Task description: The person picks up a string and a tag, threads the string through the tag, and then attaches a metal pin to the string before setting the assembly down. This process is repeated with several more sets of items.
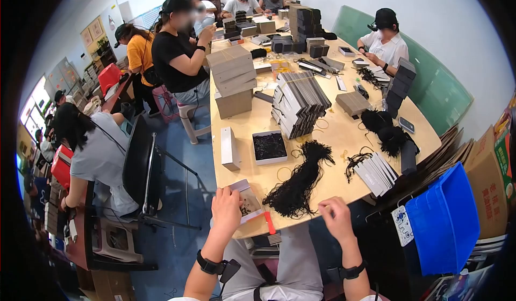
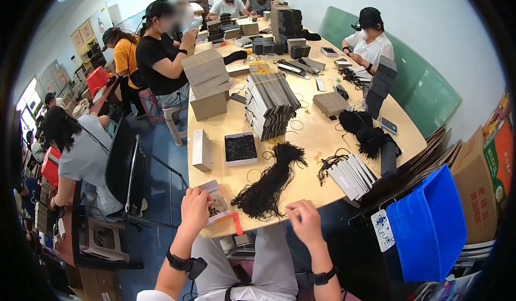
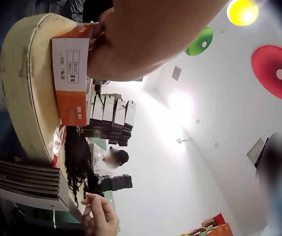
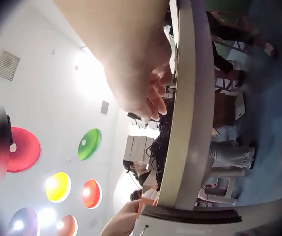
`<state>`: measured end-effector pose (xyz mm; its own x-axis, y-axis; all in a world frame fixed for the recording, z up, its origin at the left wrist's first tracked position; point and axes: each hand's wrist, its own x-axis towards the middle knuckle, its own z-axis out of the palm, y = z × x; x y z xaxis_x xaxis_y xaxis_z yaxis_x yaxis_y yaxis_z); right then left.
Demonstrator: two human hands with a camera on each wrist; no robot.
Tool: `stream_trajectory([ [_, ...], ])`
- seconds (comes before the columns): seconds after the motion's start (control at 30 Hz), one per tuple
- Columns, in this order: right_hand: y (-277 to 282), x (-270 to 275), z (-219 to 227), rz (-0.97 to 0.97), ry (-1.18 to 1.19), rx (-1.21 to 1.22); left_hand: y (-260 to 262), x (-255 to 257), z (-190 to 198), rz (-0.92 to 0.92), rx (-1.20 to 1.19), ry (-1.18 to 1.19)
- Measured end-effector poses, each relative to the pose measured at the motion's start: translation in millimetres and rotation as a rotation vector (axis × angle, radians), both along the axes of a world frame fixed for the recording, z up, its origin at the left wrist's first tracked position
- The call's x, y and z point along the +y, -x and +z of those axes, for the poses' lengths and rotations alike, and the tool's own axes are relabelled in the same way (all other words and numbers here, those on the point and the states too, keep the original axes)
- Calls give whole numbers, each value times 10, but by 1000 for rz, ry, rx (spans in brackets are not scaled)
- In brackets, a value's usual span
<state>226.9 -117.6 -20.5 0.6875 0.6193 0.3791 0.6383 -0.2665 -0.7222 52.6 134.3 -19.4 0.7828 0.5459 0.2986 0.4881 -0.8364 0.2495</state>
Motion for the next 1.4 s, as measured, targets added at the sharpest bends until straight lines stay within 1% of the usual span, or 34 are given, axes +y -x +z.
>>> stream_trajectory([
  [0.03, 78, 12, 0, 32, -13, 16, 1, 12, -3, -3, -3, 8],
  [0.1, 212, -9, 118, 51, 110, -29, 13, 17, 33, 3, -31, 30],
  [0.2, 278, -13, -123, 33, 116, -68, 46, 23, 10, -8, -51, 48],
  [0.27, 266, -30, -191, 19, 97, -108, 38, 16, 8, -23, -52, 44],
  [0.33, 284, -51, -205, 6, 77, -152, 31, -3, 31, -29, -32, 108],
  [0.4, 341, -52, -182, 4, 71, -45, 12, -7, 8, -26, -23, 90],
  [0.57, 509, -23, -123, 28, 42, -11, -31, 5, -99, -23, 28, 30],
  [0.63, 593, -6, -102, 107, -63, 92, -34, 13, -94, -36, 59, 12],
  [0.7, 649, 42, 4, 127, -108, 49, -43, 4, -53, -25, 17, 20],
  [0.77, 701, 62, 186, 186, -209, 196, -62, -31, 50, -17, -27, 28],
  [0.8, 716, 57, 257, 186, -208, 196, -58, -74, 149, -33, -121, 106],
  [0.83, 725, 56, 320, 249, -269, 205, -45, -118, 234, -48, -217, 183],
  [0.87, 735, 61, 354, 314, -329, 215, -11, -165, 287, -44, -219, 184],
  [0.9, 751, 57, 361, 320, -326, 214, 30, -216, 333, -105, -266, 347],
  [0.93, 774, 41, 347, 402, -344, 297, 60, -271, 377, -167, -316, 508],
  [0.97, 813, 18, 320, 482, -360, 386, 105, -350, 425, -162, -320, 510],
  [1.0, 841, 23, 253, 438, -362, 415, 155, -437, 467, -221, -317, 766],
  [1.03, 833, 25, 175, 441, -362, 417, 193, -517, 465, -281, -308, 1023],
  [1.07, 815, 15, 89, 346, -314, 451, 226, -602, 398, -280, -304, 1024],
  [1.1, 807, 10, 47, 251, -266, 482, 256, -694, 311, -341, -357, 1264],
  [1.13, 834, 18, 110, 221, -325, 595, 279, -778, 250, -398, -409, 1509],
  [1.17, 856, 16, 158, 220, -322, 599, 285, -841, 224, -394, -408, 1512],
  [1.23, 904, 3, 208, 252, -400, 837, 291, -952, 195, -350, -428, 1522],
  [1.4, 992, 62, 209, 248, -443, 848, 266, -1074, 199, -292, -461, 1507],
])
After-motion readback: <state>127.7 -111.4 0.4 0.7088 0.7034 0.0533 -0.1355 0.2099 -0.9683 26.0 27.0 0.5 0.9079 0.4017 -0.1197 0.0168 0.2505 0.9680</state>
